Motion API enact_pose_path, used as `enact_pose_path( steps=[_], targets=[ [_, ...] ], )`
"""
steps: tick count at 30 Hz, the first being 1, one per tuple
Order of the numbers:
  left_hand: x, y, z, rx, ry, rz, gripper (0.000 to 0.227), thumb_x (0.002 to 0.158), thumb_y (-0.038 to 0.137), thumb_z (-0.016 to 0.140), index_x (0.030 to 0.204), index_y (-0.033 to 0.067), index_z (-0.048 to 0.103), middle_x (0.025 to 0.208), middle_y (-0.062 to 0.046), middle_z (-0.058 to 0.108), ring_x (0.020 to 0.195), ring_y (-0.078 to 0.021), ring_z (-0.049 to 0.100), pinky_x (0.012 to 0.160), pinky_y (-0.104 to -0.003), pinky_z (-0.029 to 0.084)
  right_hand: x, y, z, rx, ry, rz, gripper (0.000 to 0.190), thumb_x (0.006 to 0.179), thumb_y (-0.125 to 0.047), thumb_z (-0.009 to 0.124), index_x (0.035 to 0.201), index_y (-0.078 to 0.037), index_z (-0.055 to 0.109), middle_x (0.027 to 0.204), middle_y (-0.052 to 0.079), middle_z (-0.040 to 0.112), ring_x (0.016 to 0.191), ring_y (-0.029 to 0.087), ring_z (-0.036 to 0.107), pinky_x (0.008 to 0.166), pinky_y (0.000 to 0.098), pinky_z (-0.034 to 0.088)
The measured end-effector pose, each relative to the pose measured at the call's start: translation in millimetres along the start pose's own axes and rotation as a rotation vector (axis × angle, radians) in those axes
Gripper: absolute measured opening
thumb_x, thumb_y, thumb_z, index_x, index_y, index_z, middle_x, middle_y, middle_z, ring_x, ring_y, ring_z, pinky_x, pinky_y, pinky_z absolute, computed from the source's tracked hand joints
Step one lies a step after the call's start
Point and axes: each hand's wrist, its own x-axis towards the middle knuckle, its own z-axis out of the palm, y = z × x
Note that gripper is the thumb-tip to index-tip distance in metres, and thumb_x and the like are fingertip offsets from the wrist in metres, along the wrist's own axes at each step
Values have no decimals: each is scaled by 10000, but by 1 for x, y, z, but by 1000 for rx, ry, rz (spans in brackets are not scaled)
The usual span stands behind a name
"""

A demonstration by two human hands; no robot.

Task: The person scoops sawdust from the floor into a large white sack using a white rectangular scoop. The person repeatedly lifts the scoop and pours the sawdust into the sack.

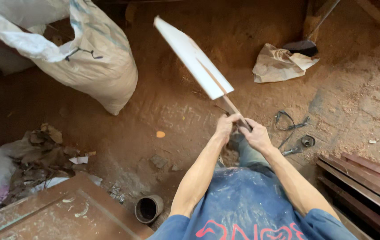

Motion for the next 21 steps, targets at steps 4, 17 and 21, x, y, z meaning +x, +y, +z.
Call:
enact_pose_path(
  steps=[4, 17, 21],
  targets=[
    [54, 8, -4, 170, 154, 32, 379, 877, 191, 771, 1167, -27, 662, 1027, -103, 733, 841, -187, 713, 694, -315, 578, 31, 20, 2, -178, 28, 130, 475, 793, -268, 793, 1230, -109, 694, 1180, 188, 717, 1068, 367, 684, 919, 432, 525],
    [246, -87, 5, 547, 178, -193, 456, 886, 185, 719, 1291, -19, 673, 1101, -122, 719, 946, -203, 640, 819, -334, 485, 291, 224, 61, 115, -378, 498, 591, 936, -560, 596, 1293, -103, 708, 1094, 186, 763, 1070, 329, 729, 932, 407, 542],
    [300, -84, -31, 574, 77, -212, 542, 871, 221, 727, 1333, -32, 599, 1233, -162, 723, 1151, -214, 698, 1006, -339, 528, 342, 295, 85, -395, -351, 550, 652, 931, -657, 612, 1255, -99, 709, 1136, 279, 706, 1079, 455, 676, 879, 511, 551]
  ],
)
